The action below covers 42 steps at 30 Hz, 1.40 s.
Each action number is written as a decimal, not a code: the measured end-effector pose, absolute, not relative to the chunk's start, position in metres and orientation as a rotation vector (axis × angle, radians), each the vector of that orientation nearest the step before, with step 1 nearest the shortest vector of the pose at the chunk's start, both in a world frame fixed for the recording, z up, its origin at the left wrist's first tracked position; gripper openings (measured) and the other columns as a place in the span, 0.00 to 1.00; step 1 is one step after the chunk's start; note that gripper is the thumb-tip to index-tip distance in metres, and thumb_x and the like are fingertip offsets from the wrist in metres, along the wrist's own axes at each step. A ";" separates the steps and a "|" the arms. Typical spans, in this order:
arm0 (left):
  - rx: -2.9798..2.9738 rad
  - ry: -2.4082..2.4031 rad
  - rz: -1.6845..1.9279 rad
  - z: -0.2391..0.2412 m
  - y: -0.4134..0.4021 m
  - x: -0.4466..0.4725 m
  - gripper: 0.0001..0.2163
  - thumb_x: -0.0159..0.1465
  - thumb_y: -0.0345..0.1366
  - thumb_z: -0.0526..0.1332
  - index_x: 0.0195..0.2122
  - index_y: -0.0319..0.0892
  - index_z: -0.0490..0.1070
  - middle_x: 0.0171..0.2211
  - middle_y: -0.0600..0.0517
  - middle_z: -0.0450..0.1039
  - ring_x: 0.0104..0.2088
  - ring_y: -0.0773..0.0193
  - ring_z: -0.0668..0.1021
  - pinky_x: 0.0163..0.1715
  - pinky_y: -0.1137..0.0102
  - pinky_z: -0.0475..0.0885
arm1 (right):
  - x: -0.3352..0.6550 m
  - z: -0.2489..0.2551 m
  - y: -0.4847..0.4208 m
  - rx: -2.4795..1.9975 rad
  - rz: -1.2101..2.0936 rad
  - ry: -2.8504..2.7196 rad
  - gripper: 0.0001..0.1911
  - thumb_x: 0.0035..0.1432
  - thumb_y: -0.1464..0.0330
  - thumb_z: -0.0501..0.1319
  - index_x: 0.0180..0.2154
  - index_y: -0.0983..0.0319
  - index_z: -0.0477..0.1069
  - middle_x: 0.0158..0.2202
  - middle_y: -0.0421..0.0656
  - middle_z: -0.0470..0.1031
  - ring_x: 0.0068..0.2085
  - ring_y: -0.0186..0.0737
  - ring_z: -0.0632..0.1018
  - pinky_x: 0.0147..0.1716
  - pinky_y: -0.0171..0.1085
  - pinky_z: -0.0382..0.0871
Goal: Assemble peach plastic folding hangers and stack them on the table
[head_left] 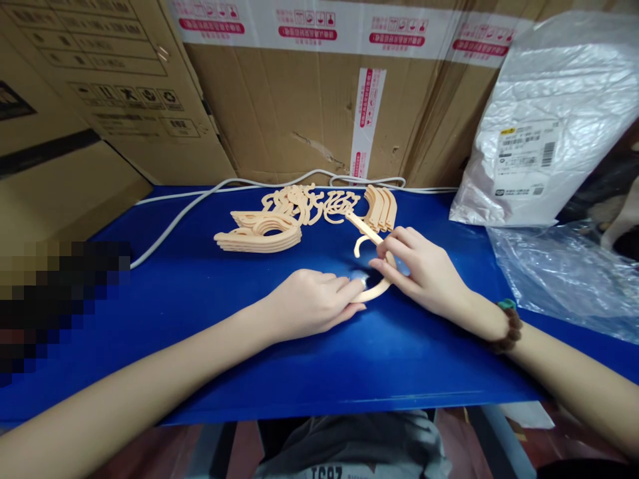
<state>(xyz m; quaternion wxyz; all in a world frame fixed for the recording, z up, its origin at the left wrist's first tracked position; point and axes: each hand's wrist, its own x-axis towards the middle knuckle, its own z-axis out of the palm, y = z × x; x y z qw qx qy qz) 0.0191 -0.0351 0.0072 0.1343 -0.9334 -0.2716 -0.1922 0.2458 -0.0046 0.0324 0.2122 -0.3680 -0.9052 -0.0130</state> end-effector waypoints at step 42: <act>-2.209 -1.950 -0.346 0.062 0.073 -0.014 0.19 0.67 0.46 0.52 0.44 0.37 0.75 0.44 0.39 0.75 0.49 0.46 0.73 0.45 0.57 0.70 | 0.255 0.030 0.006 -1.147 -0.343 -2.650 0.12 0.67 0.67 0.52 0.49 0.64 0.68 0.43 0.50 0.72 0.41 0.45 0.72 0.41 0.41 0.65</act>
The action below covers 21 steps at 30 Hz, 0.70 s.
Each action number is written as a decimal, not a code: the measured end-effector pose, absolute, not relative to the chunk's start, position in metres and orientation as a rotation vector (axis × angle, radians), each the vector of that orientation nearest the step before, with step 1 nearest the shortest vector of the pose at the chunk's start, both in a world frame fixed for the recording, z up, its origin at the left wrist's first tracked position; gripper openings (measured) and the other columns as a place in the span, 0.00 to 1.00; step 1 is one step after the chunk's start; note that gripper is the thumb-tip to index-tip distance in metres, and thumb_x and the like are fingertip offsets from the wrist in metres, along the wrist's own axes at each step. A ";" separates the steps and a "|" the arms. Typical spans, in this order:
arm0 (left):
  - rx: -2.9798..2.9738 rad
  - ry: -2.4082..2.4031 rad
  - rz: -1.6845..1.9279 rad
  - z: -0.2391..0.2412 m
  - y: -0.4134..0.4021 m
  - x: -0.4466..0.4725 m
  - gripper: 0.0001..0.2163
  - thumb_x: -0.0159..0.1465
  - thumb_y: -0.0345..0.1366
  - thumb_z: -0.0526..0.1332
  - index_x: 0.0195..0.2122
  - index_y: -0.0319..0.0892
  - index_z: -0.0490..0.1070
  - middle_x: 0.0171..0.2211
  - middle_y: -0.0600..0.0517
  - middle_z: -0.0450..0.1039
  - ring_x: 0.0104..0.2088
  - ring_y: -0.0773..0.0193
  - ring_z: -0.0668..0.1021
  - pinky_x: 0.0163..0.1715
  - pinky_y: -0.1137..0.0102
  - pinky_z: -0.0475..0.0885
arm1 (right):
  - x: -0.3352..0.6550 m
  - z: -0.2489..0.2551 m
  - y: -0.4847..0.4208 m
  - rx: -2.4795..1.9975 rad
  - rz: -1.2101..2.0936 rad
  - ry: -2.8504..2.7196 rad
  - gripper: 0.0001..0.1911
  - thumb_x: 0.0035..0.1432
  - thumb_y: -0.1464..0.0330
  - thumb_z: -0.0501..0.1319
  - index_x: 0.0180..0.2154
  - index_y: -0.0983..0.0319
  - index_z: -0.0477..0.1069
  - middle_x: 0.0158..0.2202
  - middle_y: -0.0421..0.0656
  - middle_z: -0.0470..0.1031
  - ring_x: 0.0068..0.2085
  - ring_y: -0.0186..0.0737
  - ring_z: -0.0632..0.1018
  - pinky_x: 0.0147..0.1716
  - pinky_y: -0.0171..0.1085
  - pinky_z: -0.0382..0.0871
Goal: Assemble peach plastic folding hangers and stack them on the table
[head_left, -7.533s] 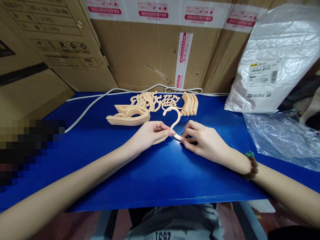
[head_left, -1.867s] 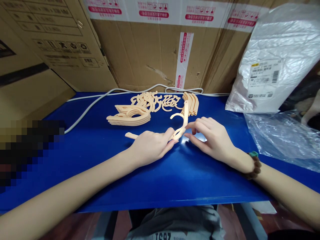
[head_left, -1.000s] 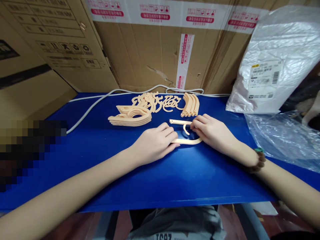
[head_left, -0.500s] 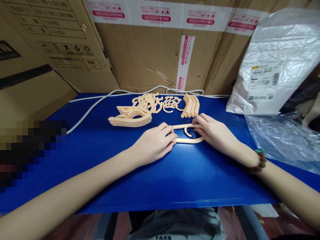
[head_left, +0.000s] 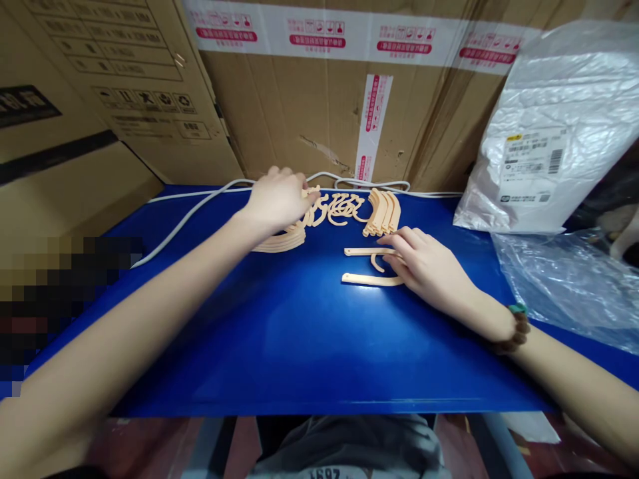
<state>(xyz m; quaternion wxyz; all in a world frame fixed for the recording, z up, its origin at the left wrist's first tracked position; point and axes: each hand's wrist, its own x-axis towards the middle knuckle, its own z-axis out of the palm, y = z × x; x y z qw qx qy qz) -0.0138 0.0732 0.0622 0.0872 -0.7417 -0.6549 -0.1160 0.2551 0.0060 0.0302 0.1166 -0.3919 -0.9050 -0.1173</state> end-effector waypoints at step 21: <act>-2.255 -2.116 -0.531 0.074 0.137 -0.030 0.08 0.62 0.36 0.58 0.30 0.37 0.71 0.32 0.44 0.76 0.40 0.51 0.78 0.36 0.64 0.67 | 0.242 0.027 -0.019 -0.689 -0.127 -2.872 0.15 0.72 0.66 0.44 0.42 0.64 0.67 0.34 0.44 0.74 0.31 0.35 0.75 0.32 0.35 0.64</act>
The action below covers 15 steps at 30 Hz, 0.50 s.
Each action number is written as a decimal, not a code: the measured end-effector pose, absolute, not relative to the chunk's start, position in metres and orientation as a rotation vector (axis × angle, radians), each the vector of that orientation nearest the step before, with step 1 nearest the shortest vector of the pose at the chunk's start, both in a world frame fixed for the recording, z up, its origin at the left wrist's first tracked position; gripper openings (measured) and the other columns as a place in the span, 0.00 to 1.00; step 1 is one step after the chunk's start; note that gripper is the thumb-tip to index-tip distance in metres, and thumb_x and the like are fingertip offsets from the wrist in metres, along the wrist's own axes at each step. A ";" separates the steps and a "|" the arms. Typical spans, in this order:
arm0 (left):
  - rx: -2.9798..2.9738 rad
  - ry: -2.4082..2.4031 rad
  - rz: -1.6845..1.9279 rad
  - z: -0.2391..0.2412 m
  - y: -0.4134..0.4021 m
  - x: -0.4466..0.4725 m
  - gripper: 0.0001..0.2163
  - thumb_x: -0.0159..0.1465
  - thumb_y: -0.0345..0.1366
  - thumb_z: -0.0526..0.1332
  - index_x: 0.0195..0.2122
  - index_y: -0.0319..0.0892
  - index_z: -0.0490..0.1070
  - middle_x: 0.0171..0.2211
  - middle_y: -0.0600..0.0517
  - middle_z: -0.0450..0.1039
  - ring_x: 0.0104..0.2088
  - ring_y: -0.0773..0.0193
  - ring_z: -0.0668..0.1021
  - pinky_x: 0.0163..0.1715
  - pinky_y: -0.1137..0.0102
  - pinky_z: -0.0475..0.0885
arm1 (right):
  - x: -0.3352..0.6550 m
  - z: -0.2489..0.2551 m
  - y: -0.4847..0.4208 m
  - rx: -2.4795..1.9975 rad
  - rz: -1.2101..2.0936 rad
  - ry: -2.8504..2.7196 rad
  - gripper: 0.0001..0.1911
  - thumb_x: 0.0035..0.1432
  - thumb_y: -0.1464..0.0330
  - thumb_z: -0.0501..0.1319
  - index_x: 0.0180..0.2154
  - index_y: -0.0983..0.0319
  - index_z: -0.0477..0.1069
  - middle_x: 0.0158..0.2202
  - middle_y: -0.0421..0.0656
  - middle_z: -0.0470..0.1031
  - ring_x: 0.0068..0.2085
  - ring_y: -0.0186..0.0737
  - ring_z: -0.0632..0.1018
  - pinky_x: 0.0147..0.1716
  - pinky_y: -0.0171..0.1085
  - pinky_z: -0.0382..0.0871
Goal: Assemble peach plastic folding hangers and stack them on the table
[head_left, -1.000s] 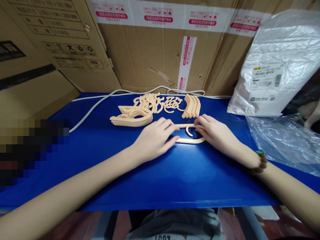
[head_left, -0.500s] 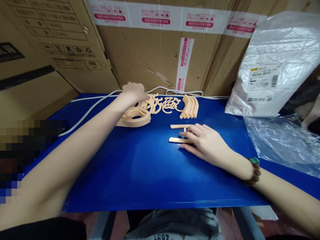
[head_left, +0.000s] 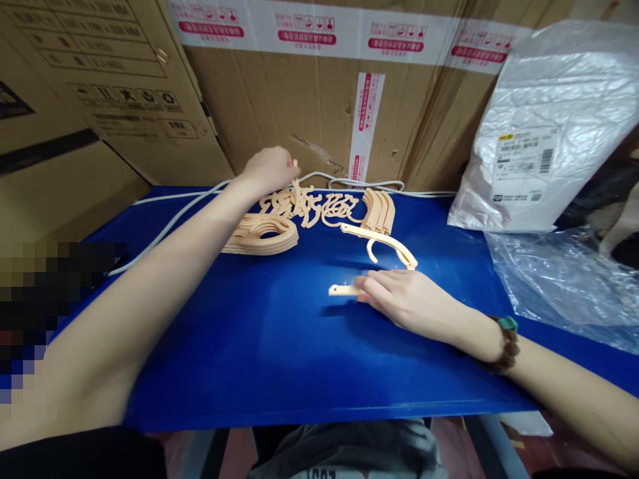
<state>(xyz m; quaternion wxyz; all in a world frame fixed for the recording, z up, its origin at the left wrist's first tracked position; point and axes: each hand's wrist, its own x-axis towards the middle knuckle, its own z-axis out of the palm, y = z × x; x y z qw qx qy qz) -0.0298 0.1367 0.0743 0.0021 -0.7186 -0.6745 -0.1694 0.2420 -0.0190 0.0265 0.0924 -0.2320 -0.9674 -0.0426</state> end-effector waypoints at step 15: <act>-2.796 -1.509 -0.771 0.045 -0.003 0.019 0.14 0.73 0.41 0.42 0.36 0.43 0.61 0.26 0.54 0.69 0.25 0.64 0.73 0.26 0.71 0.60 | 0.244 0.024 -0.019 -0.843 -0.148 -2.846 0.16 0.73 0.64 0.44 0.40 0.64 0.66 0.33 0.44 0.77 0.27 0.34 0.76 0.27 0.35 0.56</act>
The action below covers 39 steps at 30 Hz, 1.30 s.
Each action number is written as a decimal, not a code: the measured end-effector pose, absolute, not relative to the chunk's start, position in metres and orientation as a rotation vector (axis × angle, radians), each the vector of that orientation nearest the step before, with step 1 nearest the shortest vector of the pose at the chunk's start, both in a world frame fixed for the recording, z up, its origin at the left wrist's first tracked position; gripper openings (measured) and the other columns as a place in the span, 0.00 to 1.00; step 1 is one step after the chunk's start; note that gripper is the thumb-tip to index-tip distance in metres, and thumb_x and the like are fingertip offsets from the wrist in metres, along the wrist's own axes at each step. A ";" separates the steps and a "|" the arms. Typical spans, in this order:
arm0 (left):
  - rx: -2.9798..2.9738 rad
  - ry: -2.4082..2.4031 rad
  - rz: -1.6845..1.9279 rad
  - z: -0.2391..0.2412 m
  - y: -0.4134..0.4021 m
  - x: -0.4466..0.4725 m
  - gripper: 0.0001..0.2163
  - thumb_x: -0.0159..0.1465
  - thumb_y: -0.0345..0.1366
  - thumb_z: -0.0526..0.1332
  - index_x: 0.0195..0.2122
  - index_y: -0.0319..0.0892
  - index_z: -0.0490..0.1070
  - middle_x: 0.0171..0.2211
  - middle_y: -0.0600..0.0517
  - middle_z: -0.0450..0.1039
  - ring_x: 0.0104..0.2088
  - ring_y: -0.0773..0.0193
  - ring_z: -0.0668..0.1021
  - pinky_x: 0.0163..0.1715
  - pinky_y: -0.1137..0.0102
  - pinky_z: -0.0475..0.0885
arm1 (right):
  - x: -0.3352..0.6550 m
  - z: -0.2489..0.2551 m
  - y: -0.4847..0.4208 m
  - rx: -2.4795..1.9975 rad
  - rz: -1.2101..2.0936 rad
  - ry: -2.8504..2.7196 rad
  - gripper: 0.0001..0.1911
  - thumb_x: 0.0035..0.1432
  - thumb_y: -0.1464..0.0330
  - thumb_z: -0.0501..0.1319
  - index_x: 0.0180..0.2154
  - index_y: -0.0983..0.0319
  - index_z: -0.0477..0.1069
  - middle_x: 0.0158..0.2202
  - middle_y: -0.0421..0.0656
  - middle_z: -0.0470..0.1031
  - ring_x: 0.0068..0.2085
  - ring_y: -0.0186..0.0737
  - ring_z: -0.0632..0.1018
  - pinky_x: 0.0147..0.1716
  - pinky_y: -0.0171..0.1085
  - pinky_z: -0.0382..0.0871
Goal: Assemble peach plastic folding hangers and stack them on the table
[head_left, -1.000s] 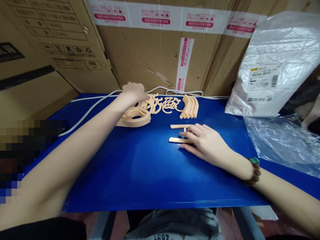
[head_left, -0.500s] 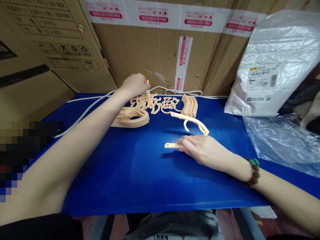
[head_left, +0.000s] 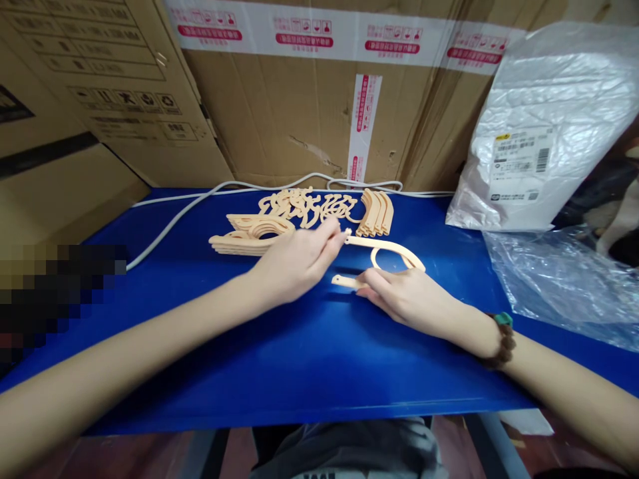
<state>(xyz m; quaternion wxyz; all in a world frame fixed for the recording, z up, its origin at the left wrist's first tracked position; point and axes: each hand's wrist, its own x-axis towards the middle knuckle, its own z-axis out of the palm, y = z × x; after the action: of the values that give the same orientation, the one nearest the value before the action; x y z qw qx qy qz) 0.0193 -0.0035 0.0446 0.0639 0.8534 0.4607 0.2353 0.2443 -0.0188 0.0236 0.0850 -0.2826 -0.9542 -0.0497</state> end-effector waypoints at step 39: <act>3.154 1.168 0.433 0.000 -0.025 -0.001 0.16 0.74 0.42 0.43 0.33 0.41 0.60 0.23 0.52 0.73 0.20 0.62 0.77 0.17 0.71 0.52 | 0.245 0.023 -0.014 -0.731 -0.321 -2.745 0.19 0.71 0.61 0.48 0.44 0.62 0.74 0.30 0.40 0.79 0.27 0.32 0.77 0.26 0.35 0.57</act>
<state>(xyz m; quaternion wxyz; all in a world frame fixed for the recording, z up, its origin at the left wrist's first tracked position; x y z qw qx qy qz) -0.0011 -0.0245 -0.0002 -0.1245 0.9229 0.3418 0.1266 0.2446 -0.0138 0.0234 0.1410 -0.2531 -0.9506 -0.1113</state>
